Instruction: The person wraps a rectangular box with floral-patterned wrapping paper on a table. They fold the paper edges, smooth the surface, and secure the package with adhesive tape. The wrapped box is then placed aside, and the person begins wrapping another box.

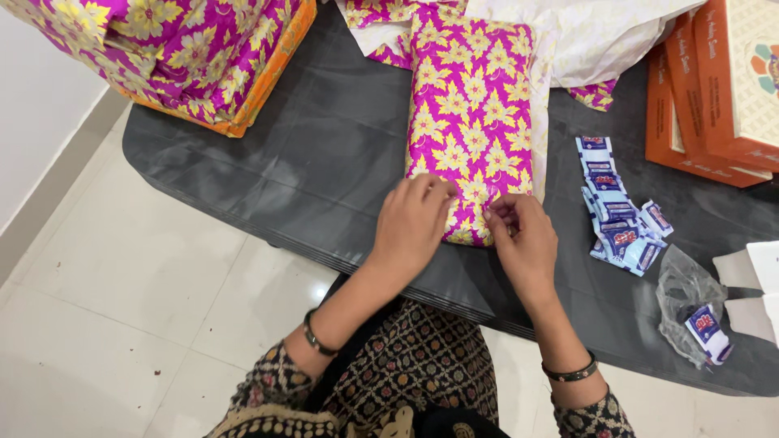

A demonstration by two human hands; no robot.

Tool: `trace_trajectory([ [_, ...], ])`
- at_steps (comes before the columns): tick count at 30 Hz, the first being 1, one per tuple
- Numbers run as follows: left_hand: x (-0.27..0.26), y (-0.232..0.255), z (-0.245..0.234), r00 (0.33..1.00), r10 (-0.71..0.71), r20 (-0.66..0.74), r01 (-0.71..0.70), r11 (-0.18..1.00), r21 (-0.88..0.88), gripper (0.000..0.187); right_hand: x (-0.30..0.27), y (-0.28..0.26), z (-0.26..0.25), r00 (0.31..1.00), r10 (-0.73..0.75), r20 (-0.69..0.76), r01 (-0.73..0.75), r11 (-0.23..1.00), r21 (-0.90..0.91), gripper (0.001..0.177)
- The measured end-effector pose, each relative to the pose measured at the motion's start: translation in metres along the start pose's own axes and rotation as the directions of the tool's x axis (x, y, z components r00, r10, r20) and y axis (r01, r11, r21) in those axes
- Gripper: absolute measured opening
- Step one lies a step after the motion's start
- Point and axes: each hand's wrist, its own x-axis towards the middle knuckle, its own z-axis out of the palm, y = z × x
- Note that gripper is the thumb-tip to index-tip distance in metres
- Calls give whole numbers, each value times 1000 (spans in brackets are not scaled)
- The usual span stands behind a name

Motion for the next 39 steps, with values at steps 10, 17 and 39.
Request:
trace_trajectory([
  [10,-47,10,15,929,319,190,-365,875,318,52,5,-4,-1,998,52,28,-53,999,15,16],
  [17,-39,-3,23,949,245,200,-306,874,378,51,4,-5,-4,998,-7,62,9,999,-36,16],
  [39,-39,-7,27,948,219,232,-298,869,396,62,-40,5,28,847,-528,71,487,714,-503,42],
])
